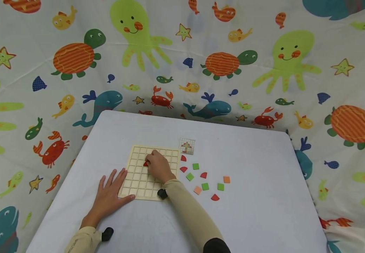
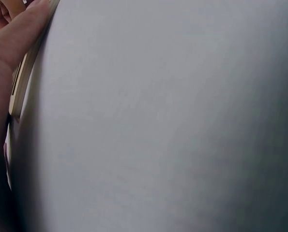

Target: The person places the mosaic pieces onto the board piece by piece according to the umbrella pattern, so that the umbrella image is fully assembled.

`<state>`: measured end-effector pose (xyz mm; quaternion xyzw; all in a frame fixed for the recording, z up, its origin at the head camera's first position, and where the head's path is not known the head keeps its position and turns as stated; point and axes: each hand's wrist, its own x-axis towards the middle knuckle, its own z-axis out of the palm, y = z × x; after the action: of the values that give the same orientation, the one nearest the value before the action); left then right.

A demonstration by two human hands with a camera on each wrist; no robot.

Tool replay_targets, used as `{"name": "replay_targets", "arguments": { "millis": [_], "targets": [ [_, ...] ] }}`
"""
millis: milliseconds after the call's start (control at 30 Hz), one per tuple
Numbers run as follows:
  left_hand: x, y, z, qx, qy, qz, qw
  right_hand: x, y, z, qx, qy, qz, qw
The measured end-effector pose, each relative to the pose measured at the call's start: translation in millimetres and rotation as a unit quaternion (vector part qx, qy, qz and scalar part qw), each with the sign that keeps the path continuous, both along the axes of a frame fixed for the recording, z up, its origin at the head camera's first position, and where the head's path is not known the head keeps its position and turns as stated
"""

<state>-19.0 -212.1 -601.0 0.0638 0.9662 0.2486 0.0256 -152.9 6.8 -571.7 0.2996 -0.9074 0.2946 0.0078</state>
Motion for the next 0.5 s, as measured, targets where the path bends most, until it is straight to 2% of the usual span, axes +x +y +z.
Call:
{"name": "replay_targets", "arguments": {
  "millis": [167, 367, 500],
  "targets": [
    [0.8, 0.7, -2.2, 0.004, 0.016, -0.003, 0.9999, 2.9, -0.4, -3.3, 0.020, 0.017, 0.001, 0.9997],
    [-0.2, 1.5, -3.9, -0.003, -0.003, -0.001, 1.0000, 7.9, 0.8, 1.0, 0.038, 0.034, -0.002, 0.9987],
    [-0.1, 1.9, -4.4, -0.004, -0.010, 0.002, 0.9999, 9.5, 4.6, 2.3, 0.039, 0.031, -0.003, 0.9988]
  ]
}}
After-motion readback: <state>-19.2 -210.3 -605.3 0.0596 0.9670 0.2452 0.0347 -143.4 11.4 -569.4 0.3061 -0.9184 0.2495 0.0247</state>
